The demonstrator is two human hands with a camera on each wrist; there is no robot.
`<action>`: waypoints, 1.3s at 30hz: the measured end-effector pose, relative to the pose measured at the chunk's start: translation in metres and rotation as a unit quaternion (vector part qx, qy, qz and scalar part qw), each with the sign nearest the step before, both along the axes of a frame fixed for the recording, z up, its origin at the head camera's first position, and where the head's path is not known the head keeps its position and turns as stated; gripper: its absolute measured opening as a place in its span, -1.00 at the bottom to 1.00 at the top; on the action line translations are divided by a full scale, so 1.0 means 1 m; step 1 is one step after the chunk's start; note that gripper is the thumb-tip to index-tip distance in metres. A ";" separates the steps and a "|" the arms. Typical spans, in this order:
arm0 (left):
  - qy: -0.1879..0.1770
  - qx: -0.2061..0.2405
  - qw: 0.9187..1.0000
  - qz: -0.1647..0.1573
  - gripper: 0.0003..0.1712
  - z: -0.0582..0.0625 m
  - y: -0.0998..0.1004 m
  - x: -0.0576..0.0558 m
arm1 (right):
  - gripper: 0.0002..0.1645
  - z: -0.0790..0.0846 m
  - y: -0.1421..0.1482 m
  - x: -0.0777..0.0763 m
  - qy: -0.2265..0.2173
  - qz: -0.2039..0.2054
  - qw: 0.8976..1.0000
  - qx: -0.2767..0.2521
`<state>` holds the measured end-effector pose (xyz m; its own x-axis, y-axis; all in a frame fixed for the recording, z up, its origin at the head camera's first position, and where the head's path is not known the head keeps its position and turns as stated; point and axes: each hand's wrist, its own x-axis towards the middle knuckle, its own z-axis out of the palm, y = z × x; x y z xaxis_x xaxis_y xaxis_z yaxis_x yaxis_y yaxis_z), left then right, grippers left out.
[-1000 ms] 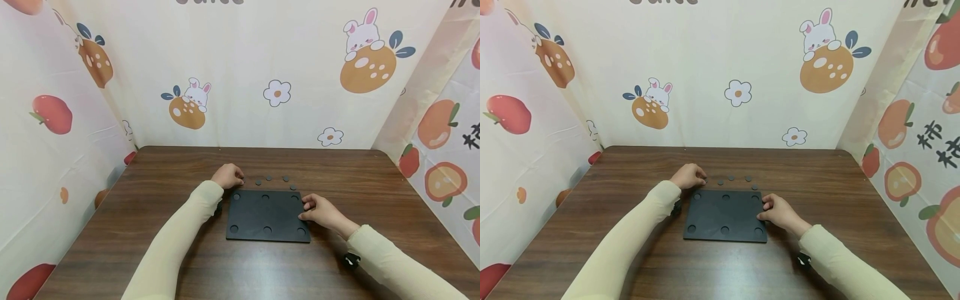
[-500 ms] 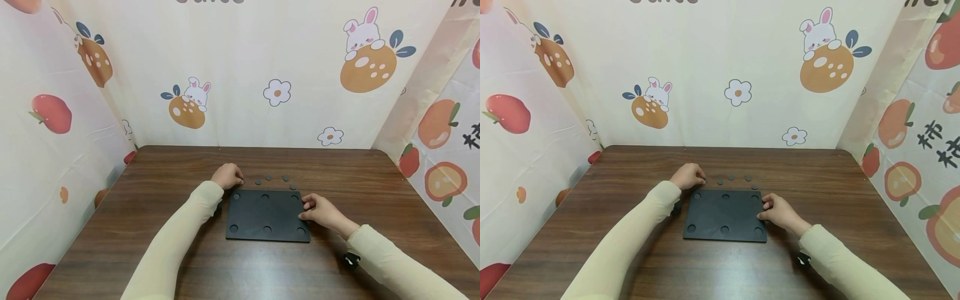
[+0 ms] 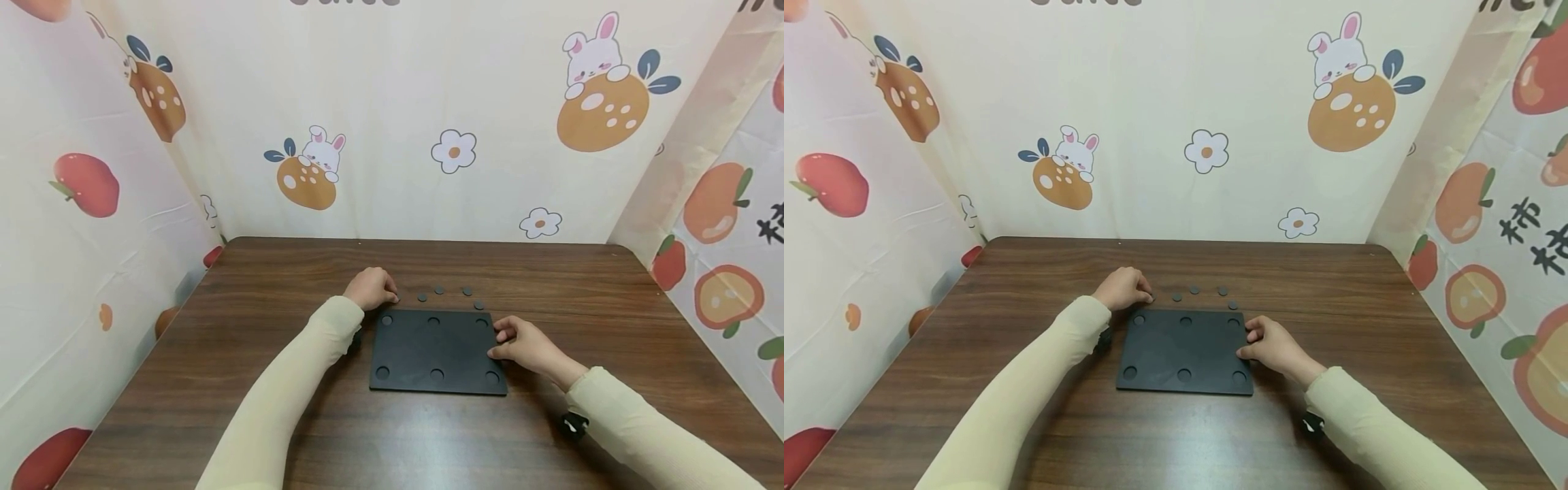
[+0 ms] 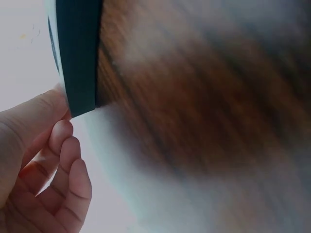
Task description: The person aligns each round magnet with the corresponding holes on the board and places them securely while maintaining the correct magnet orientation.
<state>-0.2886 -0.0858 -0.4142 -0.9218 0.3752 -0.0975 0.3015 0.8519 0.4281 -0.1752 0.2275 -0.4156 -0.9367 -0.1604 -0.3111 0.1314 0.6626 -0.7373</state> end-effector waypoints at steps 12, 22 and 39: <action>-0.007 0.009 1.000 -0.008 -0.83 0.001 -0.006 0.006 | -0.26 -0.001 0.001 -0.002 0.000 0.003 1.000 0.003; -0.009 0.019 1.000 -0.015 -0.83 0.003 -0.011 0.014 | -0.25 0.000 0.001 -0.002 -0.003 0.006 1.000 0.003; 0.009 0.055 0.998 -0.019 -0.86 0.007 -0.023 0.034 | -0.25 -0.002 0.001 -0.002 -0.003 0.008 1.000 0.002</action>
